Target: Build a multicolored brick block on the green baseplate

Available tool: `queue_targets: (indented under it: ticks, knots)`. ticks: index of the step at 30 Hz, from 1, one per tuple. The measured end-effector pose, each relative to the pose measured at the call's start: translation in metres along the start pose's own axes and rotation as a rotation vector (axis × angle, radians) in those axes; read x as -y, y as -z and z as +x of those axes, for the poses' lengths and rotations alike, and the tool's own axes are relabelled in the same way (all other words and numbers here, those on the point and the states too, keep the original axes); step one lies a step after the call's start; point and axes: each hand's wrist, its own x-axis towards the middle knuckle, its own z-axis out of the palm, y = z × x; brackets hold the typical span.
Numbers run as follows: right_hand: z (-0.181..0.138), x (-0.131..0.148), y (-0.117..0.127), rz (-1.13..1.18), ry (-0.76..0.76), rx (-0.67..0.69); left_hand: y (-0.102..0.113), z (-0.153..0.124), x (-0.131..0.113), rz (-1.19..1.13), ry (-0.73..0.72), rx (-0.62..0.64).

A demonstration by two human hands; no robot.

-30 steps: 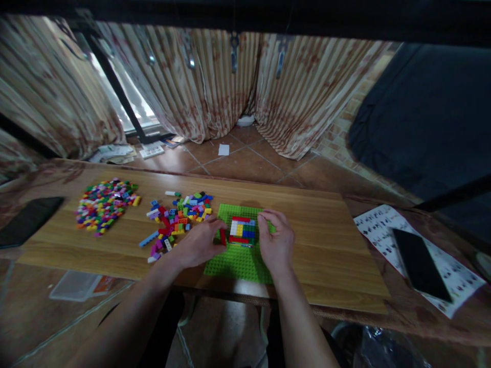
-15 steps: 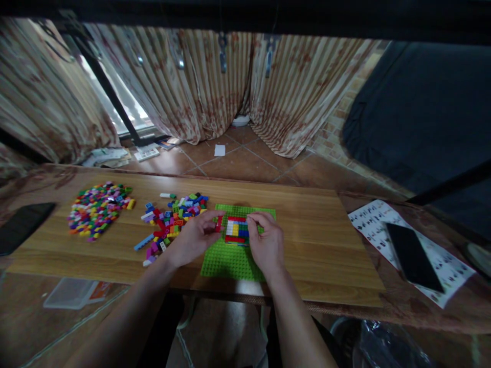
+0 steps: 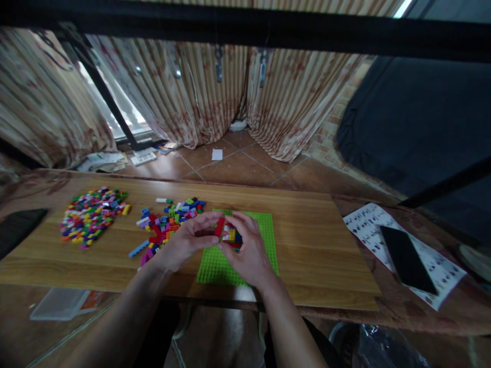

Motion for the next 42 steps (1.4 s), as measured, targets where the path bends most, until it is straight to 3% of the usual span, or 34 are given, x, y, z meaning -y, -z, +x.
queue_targets:
  ticks: [7, 13, 15, 18, 20, 27, 42]
  knots:
    - [0.000, -0.001, 0.001, 0.021, -0.003, 0.023, -0.004, 0.000, 0.000, -0.158, 0.094, 0.066]
    - [0.000, 0.000, 0.003, -0.027, 0.021, 0.019, -0.002, 0.003, 0.000, -0.053, 0.066, 0.078]
    - [0.000, -0.002, 0.005, -0.074, 0.018, 0.018, 0.005, 0.006, 0.001, 0.017, 0.044, -0.030]
    - [-0.002, -0.007, 0.007, -0.156, 0.017, 0.052, 0.016, 0.013, 0.004, 0.078, 0.006, -0.289]
    - [-0.003, -0.011, 0.007, -0.190, 0.031, 0.079, 0.019, 0.016, 0.008, 0.125, -0.002, -0.381]
    - [-0.002, -0.018, -0.003, -0.223, 0.044, 0.110, 0.006, 0.023, 0.021, 0.269, 0.002, -0.263]
    - [-0.001, -0.020, -0.003, -0.229, 0.018, 0.161, -0.001, 0.030, 0.024, 0.344, 0.027, -0.262]
